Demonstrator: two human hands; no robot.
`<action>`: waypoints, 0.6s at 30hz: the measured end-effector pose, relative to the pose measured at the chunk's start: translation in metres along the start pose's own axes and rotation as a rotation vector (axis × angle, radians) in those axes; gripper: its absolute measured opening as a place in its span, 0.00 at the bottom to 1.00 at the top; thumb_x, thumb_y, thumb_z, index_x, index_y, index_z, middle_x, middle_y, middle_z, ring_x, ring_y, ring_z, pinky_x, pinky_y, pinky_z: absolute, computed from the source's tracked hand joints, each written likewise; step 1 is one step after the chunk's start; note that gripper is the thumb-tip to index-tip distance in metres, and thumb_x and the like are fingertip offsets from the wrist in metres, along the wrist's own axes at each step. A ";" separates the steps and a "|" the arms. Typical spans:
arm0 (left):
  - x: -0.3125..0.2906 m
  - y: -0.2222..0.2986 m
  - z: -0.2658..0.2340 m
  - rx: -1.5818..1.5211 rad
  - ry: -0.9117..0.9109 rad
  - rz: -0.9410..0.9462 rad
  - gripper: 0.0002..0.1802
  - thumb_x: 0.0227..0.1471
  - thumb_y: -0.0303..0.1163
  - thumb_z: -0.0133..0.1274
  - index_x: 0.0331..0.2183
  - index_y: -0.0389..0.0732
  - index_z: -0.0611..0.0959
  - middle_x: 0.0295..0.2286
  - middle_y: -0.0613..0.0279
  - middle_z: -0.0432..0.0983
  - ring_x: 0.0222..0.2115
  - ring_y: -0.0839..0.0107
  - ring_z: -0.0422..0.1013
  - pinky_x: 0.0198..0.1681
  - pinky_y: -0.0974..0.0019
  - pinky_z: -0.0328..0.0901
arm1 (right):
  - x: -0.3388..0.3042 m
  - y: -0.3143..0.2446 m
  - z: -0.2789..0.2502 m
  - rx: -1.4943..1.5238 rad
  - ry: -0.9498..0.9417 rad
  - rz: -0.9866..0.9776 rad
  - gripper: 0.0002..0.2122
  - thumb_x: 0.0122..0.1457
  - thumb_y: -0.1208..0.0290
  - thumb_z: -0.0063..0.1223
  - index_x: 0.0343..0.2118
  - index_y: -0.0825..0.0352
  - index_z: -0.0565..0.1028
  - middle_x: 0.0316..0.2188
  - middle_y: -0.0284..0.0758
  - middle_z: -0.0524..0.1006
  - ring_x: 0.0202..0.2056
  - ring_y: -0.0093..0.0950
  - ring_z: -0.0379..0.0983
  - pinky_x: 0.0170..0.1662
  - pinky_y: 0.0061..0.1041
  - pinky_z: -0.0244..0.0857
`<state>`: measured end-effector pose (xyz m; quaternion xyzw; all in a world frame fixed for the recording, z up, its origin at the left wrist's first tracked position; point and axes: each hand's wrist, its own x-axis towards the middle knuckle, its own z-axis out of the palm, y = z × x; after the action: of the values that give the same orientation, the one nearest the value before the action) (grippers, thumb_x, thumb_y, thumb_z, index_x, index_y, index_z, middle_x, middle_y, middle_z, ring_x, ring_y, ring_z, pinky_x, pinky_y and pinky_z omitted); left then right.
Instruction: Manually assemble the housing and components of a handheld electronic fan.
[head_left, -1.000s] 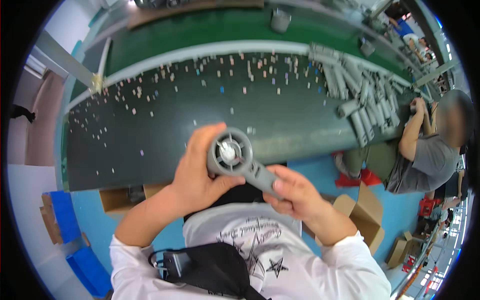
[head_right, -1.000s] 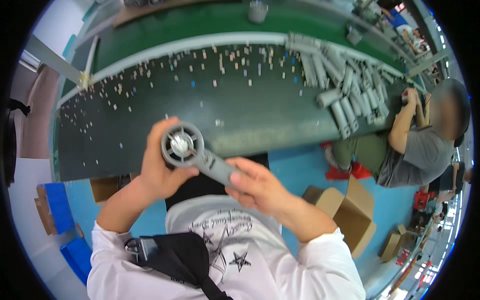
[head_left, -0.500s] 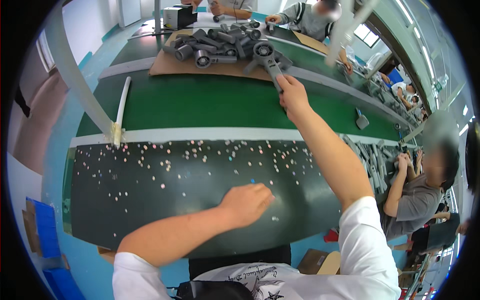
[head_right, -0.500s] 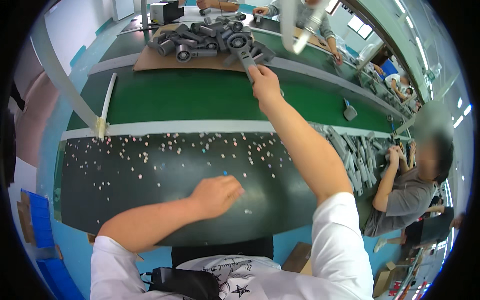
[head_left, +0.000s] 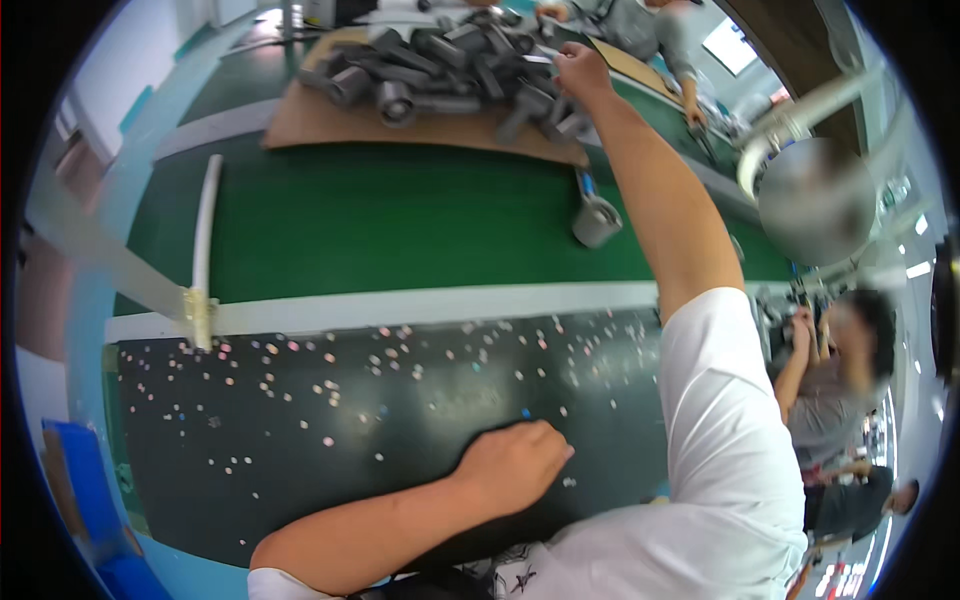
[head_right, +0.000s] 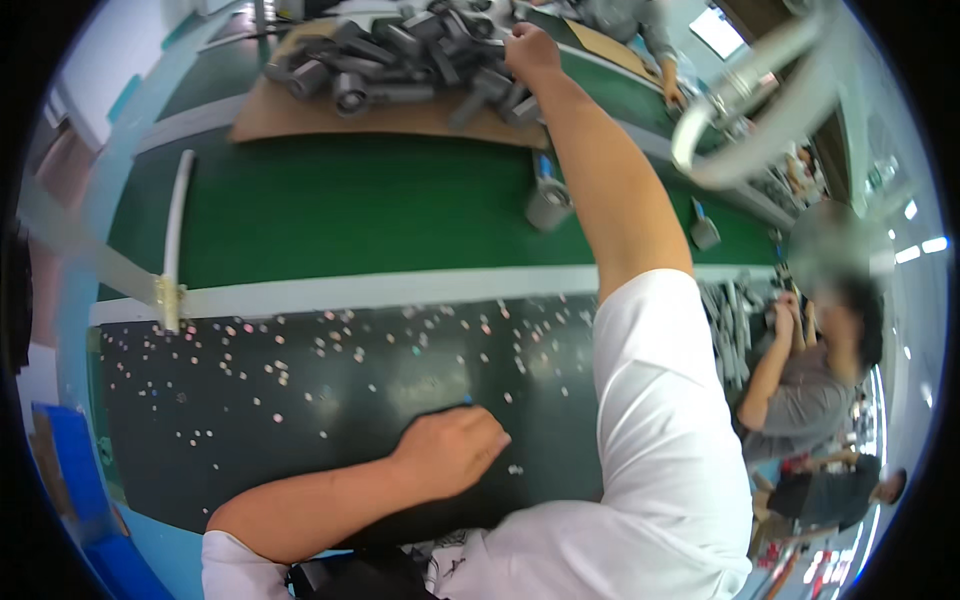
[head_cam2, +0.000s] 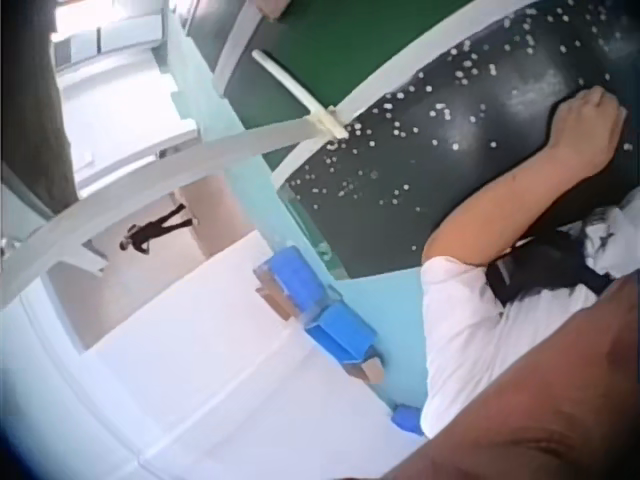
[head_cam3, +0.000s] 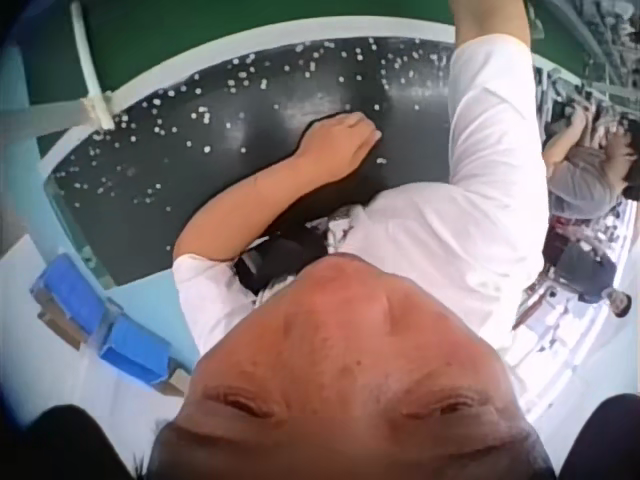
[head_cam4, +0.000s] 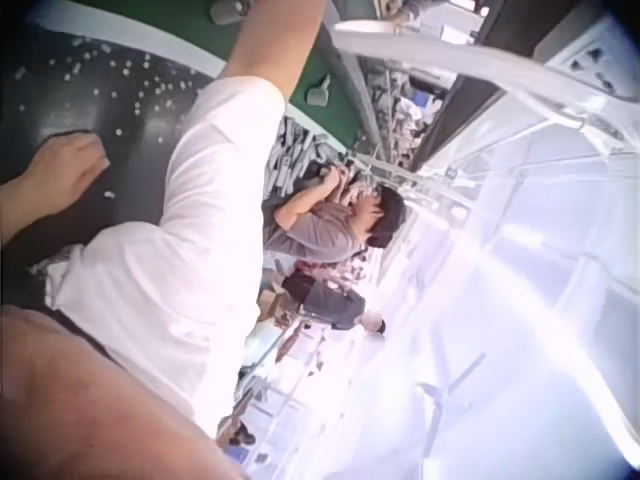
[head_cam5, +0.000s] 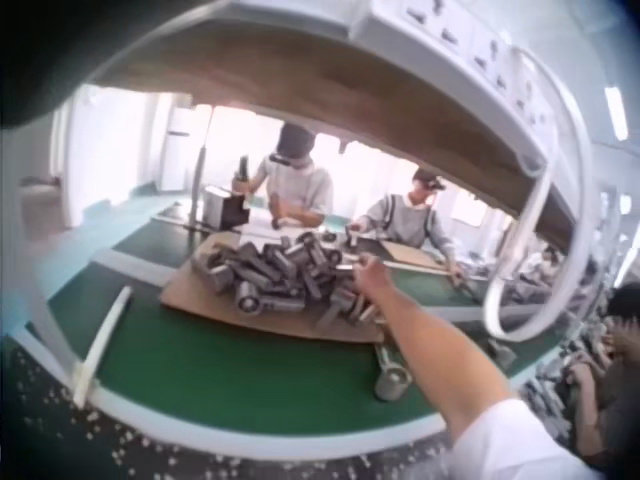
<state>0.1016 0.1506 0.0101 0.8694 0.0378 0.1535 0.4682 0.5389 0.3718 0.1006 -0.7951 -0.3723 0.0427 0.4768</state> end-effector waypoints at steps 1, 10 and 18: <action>-0.002 0.002 0.002 -0.023 -0.026 0.005 0.10 0.56 0.35 0.51 0.27 0.40 0.78 0.28 0.58 0.74 0.28 0.56 0.73 0.29 0.56 0.69 | -0.015 0.007 -0.017 -0.228 -0.089 -0.134 0.17 0.56 0.62 0.51 0.43 0.69 0.75 0.31 0.44 0.80 0.33 0.42 0.78 0.41 0.39 0.70; 0.002 0.003 0.011 -0.116 0.142 -0.016 0.07 0.54 0.28 0.52 0.37 0.39 0.78 0.35 0.57 0.74 0.29 0.61 0.73 0.29 0.62 0.69 | -0.281 0.034 -0.102 -0.495 -0.296 -0.354 0.25 0.50 0.72 0.58 0.54 0.61 0.69 0.56 0.44 0.65 0.49 0.45 0.71 0.52 0.36 0.67; 0.005 0.053 -0.006 0.773 0.322 0.481 0.30 0.51 0.37 0.56 0.52 0.30 0.69 0.49 0.43 0.67 0.45 0.51 0.69 0.43 0.52 0.67 | -0.484 -0.033 -0.158 1.177 -0.566 0.421 0.24 0.66 0.61 0.45 0.60 0.68 0.58 0.37 0.42 0.75 0.27 0.31 0.77 0.25 0.27 0.74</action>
<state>0.1006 0.1273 0.0581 0.9289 -0.0381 0.3649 0.0500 0.2390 -0.0403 0.0730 -0.4172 -0.2348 0.5357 0.6956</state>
